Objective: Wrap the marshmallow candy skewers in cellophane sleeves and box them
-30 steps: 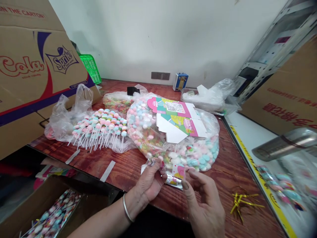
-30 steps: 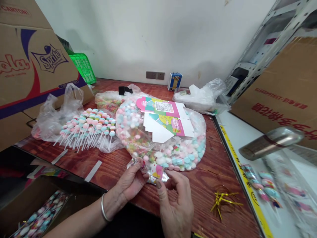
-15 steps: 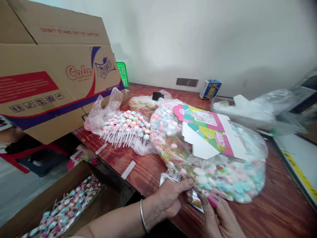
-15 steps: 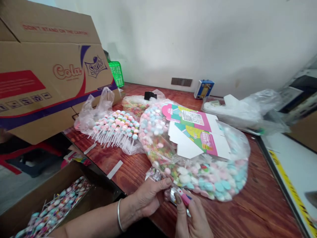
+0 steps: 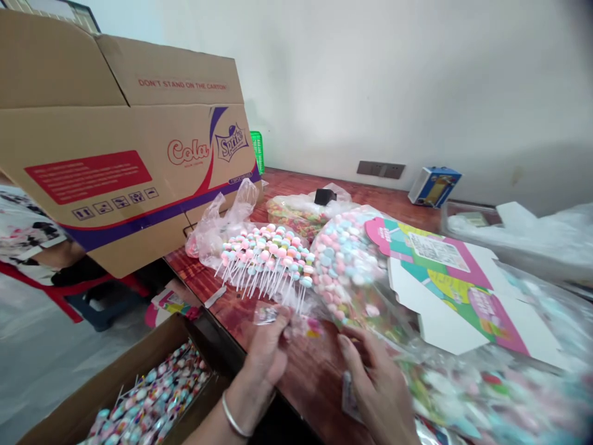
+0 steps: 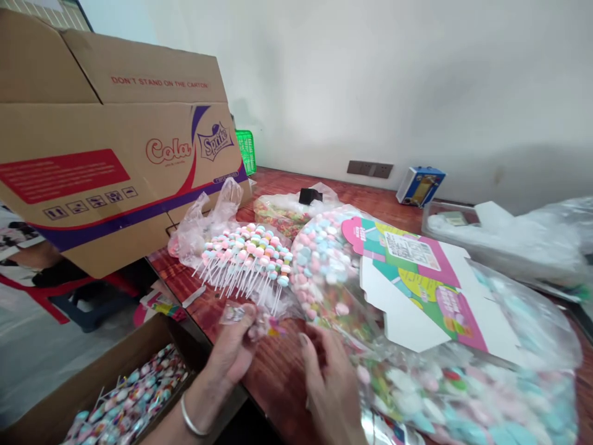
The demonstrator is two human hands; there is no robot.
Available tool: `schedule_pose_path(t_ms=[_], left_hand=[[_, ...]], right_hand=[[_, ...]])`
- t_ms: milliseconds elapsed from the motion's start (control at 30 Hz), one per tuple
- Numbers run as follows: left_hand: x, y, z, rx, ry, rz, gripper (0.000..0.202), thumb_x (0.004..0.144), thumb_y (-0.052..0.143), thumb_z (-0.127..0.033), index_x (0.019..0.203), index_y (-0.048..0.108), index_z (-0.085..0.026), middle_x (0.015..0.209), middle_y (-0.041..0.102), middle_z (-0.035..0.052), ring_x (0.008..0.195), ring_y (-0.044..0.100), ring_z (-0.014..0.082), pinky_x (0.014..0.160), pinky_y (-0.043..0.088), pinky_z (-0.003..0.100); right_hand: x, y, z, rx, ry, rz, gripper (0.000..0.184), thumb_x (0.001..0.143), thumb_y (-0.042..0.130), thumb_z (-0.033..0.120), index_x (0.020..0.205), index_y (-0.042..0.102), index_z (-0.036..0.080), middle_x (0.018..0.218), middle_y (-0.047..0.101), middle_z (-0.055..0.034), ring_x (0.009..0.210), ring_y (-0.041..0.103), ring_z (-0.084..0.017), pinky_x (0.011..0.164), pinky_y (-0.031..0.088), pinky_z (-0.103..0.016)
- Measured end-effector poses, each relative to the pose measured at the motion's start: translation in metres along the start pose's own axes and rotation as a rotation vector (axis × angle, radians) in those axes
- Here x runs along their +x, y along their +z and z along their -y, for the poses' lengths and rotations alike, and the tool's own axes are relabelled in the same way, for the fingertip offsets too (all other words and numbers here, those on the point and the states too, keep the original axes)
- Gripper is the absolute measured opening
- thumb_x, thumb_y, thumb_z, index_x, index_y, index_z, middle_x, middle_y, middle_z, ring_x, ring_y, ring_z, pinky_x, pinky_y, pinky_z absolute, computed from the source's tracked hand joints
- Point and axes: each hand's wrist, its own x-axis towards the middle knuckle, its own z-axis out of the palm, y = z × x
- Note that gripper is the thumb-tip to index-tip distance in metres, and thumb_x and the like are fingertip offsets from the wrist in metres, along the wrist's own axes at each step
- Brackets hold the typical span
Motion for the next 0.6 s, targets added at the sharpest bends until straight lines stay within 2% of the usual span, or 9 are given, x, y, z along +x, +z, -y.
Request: schedule_pose_path(t_ms=[67, 133, 233, 300, 367, 433, 533, 600], left_hand=[[0.009, -0.014, -0.025, -0.061, 0.047, -0.016, 0.036, 0.055, 0.089, -0.026, 0.071, 0.060, -0.012, 0.063, 0.057, -0.0028, 0.049, 0.043, 0.0029, 0.045, 0.035, 0.015], [0.014, -0.026, -0.042, -0.107, 0.070, -0.045, 0.033, 0.056, 0.089, -0.023, 0.072, 0.062, -0.012, 0.063, 0.056, -0.0031, 0.051, 0.045, 0.0038, 0.044, 0.035, 0.015], [0.017, -0.038, -0.053, -0.147, 0.074, -0.081, 0.032, 0.056, 0.089, -0.022, 0.074, 0.064, -0.011, 0.062, 0.055, -0.0030, 0.052, 0.045, 0.0043, 0.043, 0.036, 0.015], [0.018, -0.042, -0.055, -0.172, 0.061, -0.081, 0.030, 0.057, 0.088, -0.021, 0.074, 0.065, -0.011, 0.062, 0.055, -0.0031, 0.052, 0.045, 0.0046, 0.043, 0.037, 0.015], [0.019, -0.041, -0.054, -0.194, 0.034, -0.056, 0.027, 0.060, 0.087, -0.020, 0.074, 0.065, -0.012, 0.063, 0.055, -0.0027, 0.053, 0.046, 0.0050, 0.044, 0.038, 0.015], [0.019, -0.039, -0.053, -0.211, -0.004, -0.017, 0.024, 0.063, 0.085, -0.019, 0.074, 0.065, -0.012, 0.064, 0.055, -0.0025, 0.053, 0.048, 0.0055, 0.045, 0.038, 0.016], [0.018, -0.032, -0.049, -0.238, -0.058, 0.008, 0.023, 0.065, 0.084, -0.020, 0.075, 0.065, -0.012, 0.062, 0.054, -0.0028, 0.053, 0.047, 0.0054, 0.045, 0.038, 0.016], [0.016, -0.028, -0.044, -0.255, -0.089, 0.018, 0.024, 0.064, 0.084, -0.020, 0.075, 0.065, -0.012, 0.060, 0.053, -0.0035, 0.051, 0.045, 0.0046, 0.045, 0.037, 0.016]], right_hand=[[0.026, 0.029, 0.002, -0.070, -0.010, 0.067, 0.028, 0.089, 0.048, 0.039, 0.100, 0.065, 0.020, 0.097, 0.070, -0.0064, 0.089, 0.065, -0.020, 0.076, 0.050, -0.030], [0.048, 0.058, 0.001, -0.118, -0.002, 0.070, 0.023, 0.085, 0.051, 0.035, 0.088, 0.066, 0.018, 0.088, 0.069, -0.0078, 0.085, 0.064, -0.022, 0.075, 0.047, -0.032], [0.071, 0.089, 0.001, -0.166, 0.048, 0.037, 0.019, 0.081, 0.053, 0.029, 0.066, 0.060, 0.020, 0.069, 0.065, -0.0060, 0.071, 0.060, -0.021, 0.065, 0.041, -0.030], [0.077, 0.098, 0.003, -0.180, 0.084, 0.009, 0.021, 0.080, 0.052, 0.026, 0.060, 0.055, 0.021, 0.064, 0.062, -0.0046, 0.066, 0.056, -0.019, 0.060, 0.037, -0.028], [0.078, 0.098, 0.006, -0.170, 0.106, -0.017, 0.022, 0.081, 0.049, 0.026, 0.061, 0.055, 0.021, 0.063, 0.062, -0.0040, 0.064, 0.055, -0.018, 0.059, 0.035, -0.028], [0.073, 0.088, 0.010, -0.134, 0.107, -0.035, 0.024, 0.084, 0.045, 0.030, 0.067, 0.058, 0.020, 0.066, 0.063, -0.0043, 0.066, 0.056, -0.018, 0.061, 0.038, -0.028], [0.056, 0.056, 0.011, -0.061, 0.090, -0.050, 0.032, 0.090, 0.039, 0.039, 0.082, 0.063, 0.019, 0.073, 0.067, -0.0045, 0.068, 0.059, -0.018, 0.063, 0.043, -0.028], [0.038, 0.026, 0.006, 0.001, 0.070, -0.057, 0.034, 0.089, 0.044, 0.045, 0.089, 0.065, 0.019, 0.071, 0.067, -0.0030, 0.062, 0.060, -0.018, 0.059, 0.045, -0.027]])
